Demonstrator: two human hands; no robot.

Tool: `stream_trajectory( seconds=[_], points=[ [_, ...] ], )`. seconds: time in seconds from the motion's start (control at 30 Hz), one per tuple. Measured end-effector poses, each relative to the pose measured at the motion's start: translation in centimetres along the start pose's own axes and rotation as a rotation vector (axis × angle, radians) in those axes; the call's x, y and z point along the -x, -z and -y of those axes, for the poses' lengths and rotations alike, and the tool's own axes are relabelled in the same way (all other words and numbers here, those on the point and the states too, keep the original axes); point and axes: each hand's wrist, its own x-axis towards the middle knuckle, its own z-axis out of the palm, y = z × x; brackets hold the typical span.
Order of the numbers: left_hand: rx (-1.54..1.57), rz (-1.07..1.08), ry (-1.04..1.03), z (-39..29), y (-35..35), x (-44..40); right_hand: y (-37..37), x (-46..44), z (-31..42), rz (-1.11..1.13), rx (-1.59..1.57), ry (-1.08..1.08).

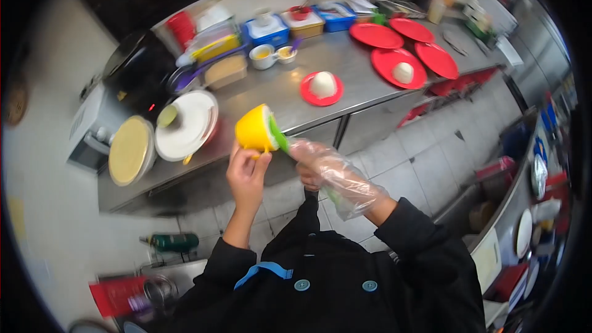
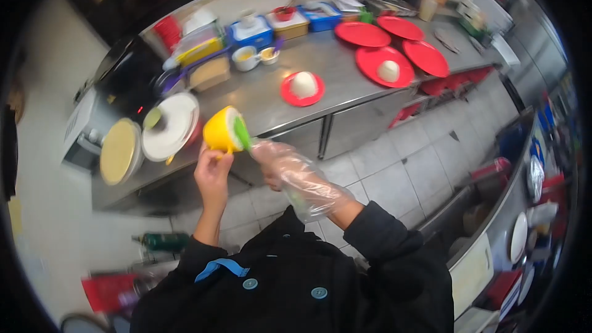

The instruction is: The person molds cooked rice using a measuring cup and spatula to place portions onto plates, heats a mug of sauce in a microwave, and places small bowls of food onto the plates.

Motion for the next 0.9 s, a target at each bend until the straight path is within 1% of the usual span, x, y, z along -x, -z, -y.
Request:
stream_trajectory(
  seconds=[0.07,0.1,0.17,0.2,0.27,0.3,0.33,0.37,0.4,0.47,0.5,0.57,0.6,0.67,0.7,0.73,0.8,0.83,0.9],
  points=[
    [0.082,0.074,0.485,4.5,-4.9,-4.6,6.7,-0.4,1.6,-0.206,-0.056,0.188],
    [0.366,0.099,0.581,6.2,-8.2,-7.7,10.6,-0.6,2.1,-0.221,-0.222,0.267],
    [0.568,0.232,0.735,9.1,-14.2,-14.3,15.7,0.8,4.1,-0.436,-0.337,0.399],
    [0.584,0.265,0.736,11.4,-17.1,-17.4,17.0,1.7,5.3,-0.641,-0.291,0.442],
    [0.331,0.405,0.731,17.8,-23.5,-23.4,21.2,2.6,5.7,-0.842,-0.38,0.471],
    [0.347,0.425,0.731,20.7,-26.8,-26.3,22.3,3.0,5.8,-0.945,-0.33,0.476],
    [0.109,0.551,0.593,23.5,-30.0,-29.0,23.3,3.3,5.8,-1.046,-0.282,0.475],
    [-0.13,0.666,0.44,25.5,-33.0,-31.6,24.1,3.7,5.8,-1.086,-0.174,0.436],
    [-0.12,0.686,0.438,26.8,-35.8,-34.0,24.7,3.9,5.8,-1.124,-0.071,0.392],
    [-0.377,0.855,0.053,29.0,-41.0,-37.4,25.6,3.7,5.3,-1.324,0.132,0.251],
    [-0.365,0.873,0.06,30.3,-43.1,-38.1,25.7,3.6,5.4,-1.342,0.124,0.24],
    [-0.28,0.778,-0.282,33.0,-46.2,-38.6,25.9,3.4,5.3,-1.418,0.252,0.109],
    [-0.274,0.793,-0.276,34.2,-47.0,-38.3,26.3,3.2,4.8,-1.428,0.24,0.099],
    [-0.399,0.926,-0.42,36.4,-47.8,-37.2,27.3,2.8,3.8,-1.453,0.339,0.02],
    [-0.481,1.074,-0.482,37.6,-47.8,-37.0,26.5,2.5,5.7,-1.455,0.25,-0.053],
    [-0.476,1.086,-0.475,38.6,-47.8,-36.7,27.0,2.4,5.2,-1.458,0.242,-0.065],
    [-0.537,1.309,-0.307,39.6,-48.0,-36.5,28.6,2.2,4.1,-1.46,0.347,0.059],
    [-0.536,1.322,-0.306,39.1,-48.0,-36.8,28.6,2.2,4.5,-1.463,0.335,0.054],
    [-0.485,1.154,-0.339,37.5,-47.6,-37.8,28.5,2.4,5.9,-1.49,0.368,0.032]
  ],
)
